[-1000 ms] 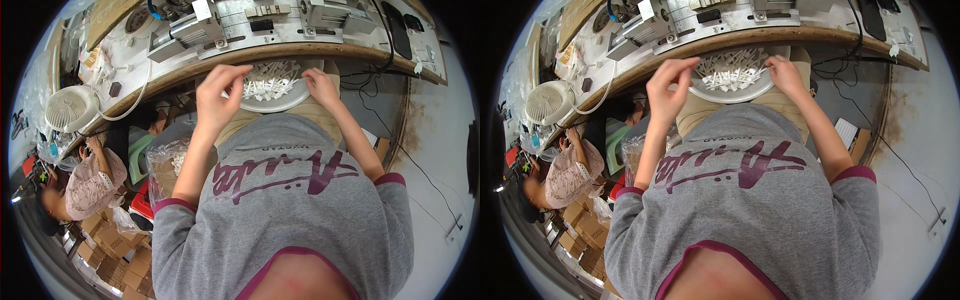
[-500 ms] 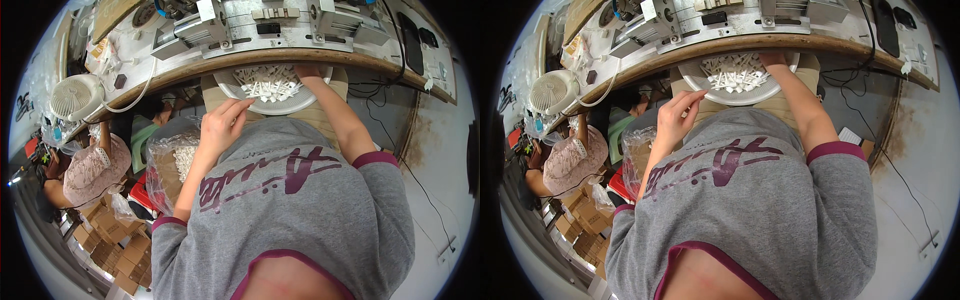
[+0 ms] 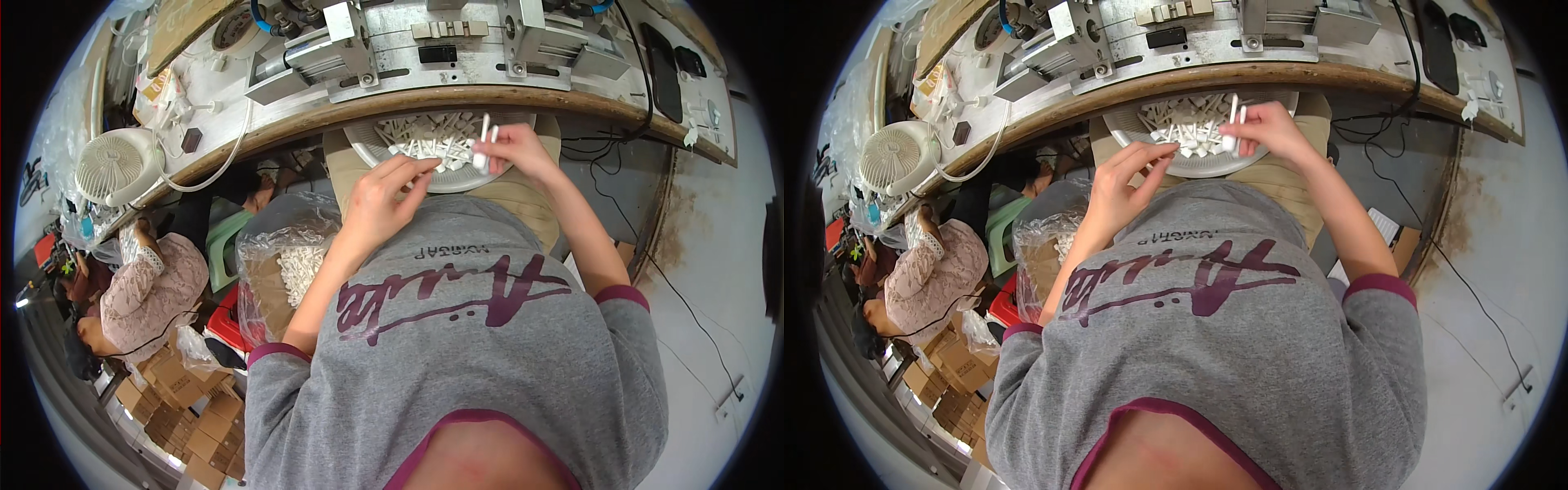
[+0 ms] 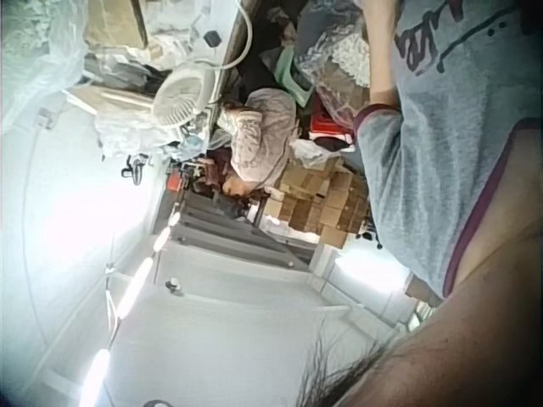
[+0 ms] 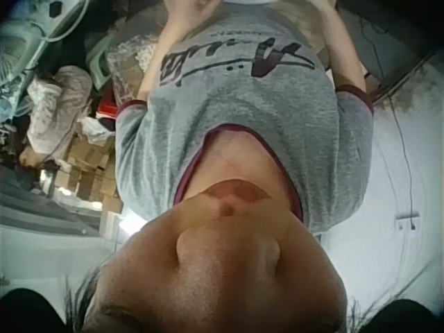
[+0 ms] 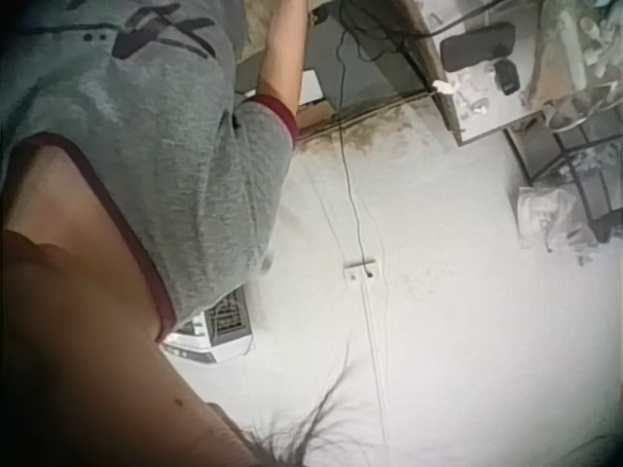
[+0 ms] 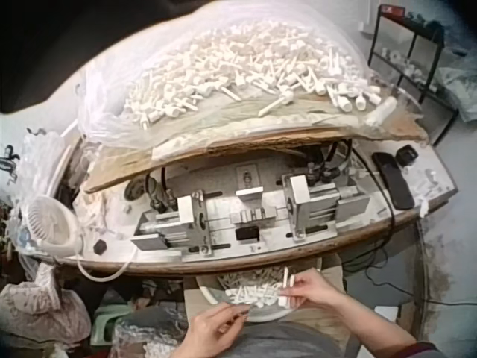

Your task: Assembling plastic pump sprayer components using a specialized pneumatic assembly jig at a workshop station.

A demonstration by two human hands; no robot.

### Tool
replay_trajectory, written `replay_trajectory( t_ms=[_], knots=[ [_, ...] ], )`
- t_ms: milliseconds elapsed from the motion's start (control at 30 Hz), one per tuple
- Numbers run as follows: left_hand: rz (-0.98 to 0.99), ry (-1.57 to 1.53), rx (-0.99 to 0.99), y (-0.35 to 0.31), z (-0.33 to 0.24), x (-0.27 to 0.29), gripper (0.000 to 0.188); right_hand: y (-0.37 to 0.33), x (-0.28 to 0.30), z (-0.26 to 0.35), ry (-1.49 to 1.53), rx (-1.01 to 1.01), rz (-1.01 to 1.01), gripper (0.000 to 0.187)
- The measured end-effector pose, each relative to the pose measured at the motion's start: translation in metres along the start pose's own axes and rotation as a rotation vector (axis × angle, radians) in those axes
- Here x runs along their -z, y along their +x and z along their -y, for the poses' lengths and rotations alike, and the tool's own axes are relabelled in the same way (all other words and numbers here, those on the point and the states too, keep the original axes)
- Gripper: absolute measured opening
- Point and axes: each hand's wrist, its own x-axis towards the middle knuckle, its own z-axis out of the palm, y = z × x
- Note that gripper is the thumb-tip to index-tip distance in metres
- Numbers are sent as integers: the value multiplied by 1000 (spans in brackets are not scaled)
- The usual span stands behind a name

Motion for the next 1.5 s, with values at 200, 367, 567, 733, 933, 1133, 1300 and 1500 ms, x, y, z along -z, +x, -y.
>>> replay_trajectory(
  t_ms=[200, 367, 567, 733, 933, 1133, 1300, 1500],
  knots=[
    [139, -219, -109, 9, -18, 1, 39, -67, -38, 45, 403, 37, 52, 13],
    [40, -287, -230, 8, -32, 0, 37, -81, -51, 71, 351, 176, -26, 10],
    [-128, -325, -198, 15, -46, 5, 39, -82, -54, 91, 367, 307, -112, 12],
    [-286, 180, -314, 51, -43, 24, 37, -80, -44, 102, 357, 411, -246, 23],
    [-286, 698, -480, 93, -30, 27, 28, -96, -32, 125, 293, 381, -306, 23],
    [-128, 878, -458, 112, -42, 32, 27, -89, -35, 125, 347, 364, -364, 11],
    [-135, 840, -395, 109, -40, 33, 27, -80, -32, 132, 463, 413, -363, 10],
    [-87, 157, -379, 95, -63, 49, 40, -74, -32, 134, 601, 413, -294, 12]
  ],
)
